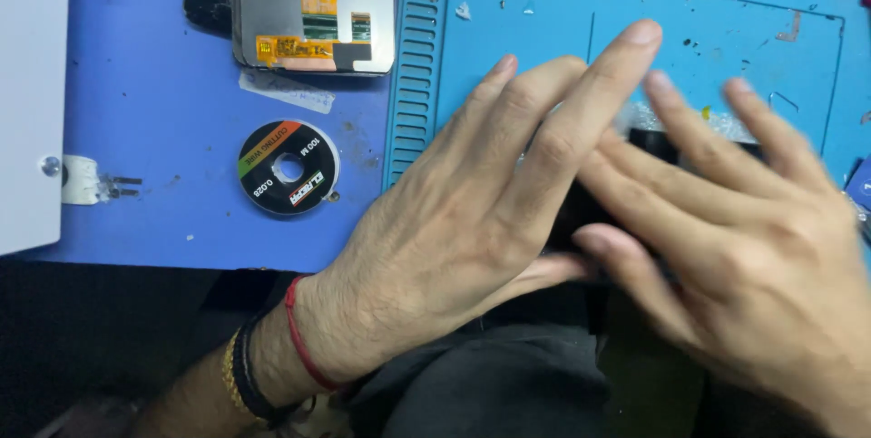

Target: Thoroughly cleaning a smartphone screen using a cleaning wipe and liquid solution on a repair workbench.

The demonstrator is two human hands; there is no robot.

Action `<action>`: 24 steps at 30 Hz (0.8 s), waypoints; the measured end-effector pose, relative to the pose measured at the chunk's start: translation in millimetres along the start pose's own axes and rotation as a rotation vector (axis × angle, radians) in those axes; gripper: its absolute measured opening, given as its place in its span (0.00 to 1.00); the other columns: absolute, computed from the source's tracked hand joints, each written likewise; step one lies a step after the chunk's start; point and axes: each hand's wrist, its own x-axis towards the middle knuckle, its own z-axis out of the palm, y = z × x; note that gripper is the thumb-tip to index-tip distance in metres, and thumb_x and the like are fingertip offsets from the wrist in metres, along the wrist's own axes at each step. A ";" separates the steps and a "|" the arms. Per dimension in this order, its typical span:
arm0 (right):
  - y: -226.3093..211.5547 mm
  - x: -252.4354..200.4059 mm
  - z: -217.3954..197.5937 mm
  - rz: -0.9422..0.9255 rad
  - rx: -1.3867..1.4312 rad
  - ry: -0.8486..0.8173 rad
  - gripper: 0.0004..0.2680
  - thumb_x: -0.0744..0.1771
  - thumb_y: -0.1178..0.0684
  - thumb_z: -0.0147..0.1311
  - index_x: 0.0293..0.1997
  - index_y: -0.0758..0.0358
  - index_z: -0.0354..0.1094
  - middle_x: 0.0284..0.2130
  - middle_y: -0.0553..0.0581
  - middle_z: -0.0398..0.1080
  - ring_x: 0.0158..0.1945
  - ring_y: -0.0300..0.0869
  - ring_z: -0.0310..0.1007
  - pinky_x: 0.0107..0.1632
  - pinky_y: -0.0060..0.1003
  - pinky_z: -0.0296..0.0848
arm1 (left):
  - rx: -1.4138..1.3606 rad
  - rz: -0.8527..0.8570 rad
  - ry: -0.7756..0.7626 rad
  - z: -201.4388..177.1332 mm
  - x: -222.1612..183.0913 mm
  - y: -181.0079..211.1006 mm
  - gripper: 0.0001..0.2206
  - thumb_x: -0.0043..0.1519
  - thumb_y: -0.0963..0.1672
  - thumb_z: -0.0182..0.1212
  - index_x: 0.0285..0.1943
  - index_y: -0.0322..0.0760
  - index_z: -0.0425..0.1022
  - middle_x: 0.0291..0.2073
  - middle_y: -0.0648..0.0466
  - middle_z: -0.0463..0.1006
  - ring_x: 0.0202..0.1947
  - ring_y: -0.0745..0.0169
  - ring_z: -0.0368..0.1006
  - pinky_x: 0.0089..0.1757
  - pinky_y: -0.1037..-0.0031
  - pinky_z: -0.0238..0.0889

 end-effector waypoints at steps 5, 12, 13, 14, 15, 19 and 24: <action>-4.5 -1.8 -9.8 -0.066 0.020 -0.049 0.19 0.68 0.45 0.50 0.67 0.55 0.68 0.64 0.52 0.72 0.73 0.60 0.64 0.71 0.63 0.62 | -0.055 -0.012 0.037 2.9 -1.9 -4.1 0.52 0.80 0.54 0.92 0.82 0.28 0.40 0.85 0.47 0.49 0.85 0.50 0.71 0.84 0.51 0.73; -6.2 -0.5 -6.7 -0.049 0.007 -0.009 0.20 0.69 0.45 0.50 0.69 0.58 0.67 0.65 0.56 0.72 0.72 0.61 0.67 0.72 0.62 0.61 | -0.403 -0.086 0.041 -4.4 -4.4 -4.5 0.55 0.68 0.51 0.86 0.83 0.29 0.33 0.87 0.40 0.46 0.90 0.40 0.60 0.88 0.59 0.60; -5.9 -5.3 -11.3 -0.027 -0.002 -0.054 0.20 0.68 0.45 0.49 0.70 0.54 0.66 0.66 0.53 0.71 0.74 0.61 0.65 0.72 0.62 0.60 | -0.352 -0.101 0.041 -4.9 -5.1 -3.1 0.60 0.65 0.46 0.98 0.83 0.32 0.35 0.87 0.43 0.48 0.89 0.41 0.65 0.86 0.61 0.64; -4.7 -0.5 -5.1 -0.029 -0.001 -0.049 0.20 0.68 0.45 0.49 0.70 0.54 0.66 0.66 0.53 0.71 0.74 0.61 0.65 0.72 0.62 0.60 | -0.346 -0.102 0.040 -3.2 -6.3 -4.4 0.60 0.65 0.46 0.98 0.83 0.32 0.35 0.87 0.43 0.48 0.89 0.41 0.65 0.86 0.61 0.64; -3.0 3.8 0.6 -0.027 -0.081 -0.003 0.19 0.70 0.44 0.47 0.70 0.57 0.69 0.65 0.55 0.74 0.73 0.62 0.69 0.72 0.61 0.63 | -0.385 -0.092 0.055 -1.4 -6.9 -5.0 0.47 0.71 0.51 0.72 0.84 0.31 0.34 0.87 0.42 0.47 0.90 0.40 0.63 0.88 0.59 0.62; -10.6 7.8 -3.0 -0.047 0.040 -0.008 0.20 0.70 0.45 0.47 0.70 0.63 0.66 0.66 0.60 0.71 0.74 0.61 0.64 0.74 0.61 0.59 | -0.415 -0.088 0.062 0.5 -7.9 -4.2 0.48 0.77 0.52 0.77 0.85 0.32 0.33 0.88 0.41 0.45 0.90 0.40 0.63 0.88 0.59 0.60; -8.2 11.6 4.2 -0.032 -0.118 -0.002 0.19 0.71 0.43 0.47 0.69 0.58 0.70 0.64 0.56 0.75 0.73 0.61 0.67 0.71 0.61 0.63 | -0.327 -0.086 0.087 0.4 -9.2 -2.4 0.56 0.74 0.45 0.95 0.85 0.33 0.34 0.87 0.41 0.50 0.87 0.39 0.69 0.84 0.60 0.68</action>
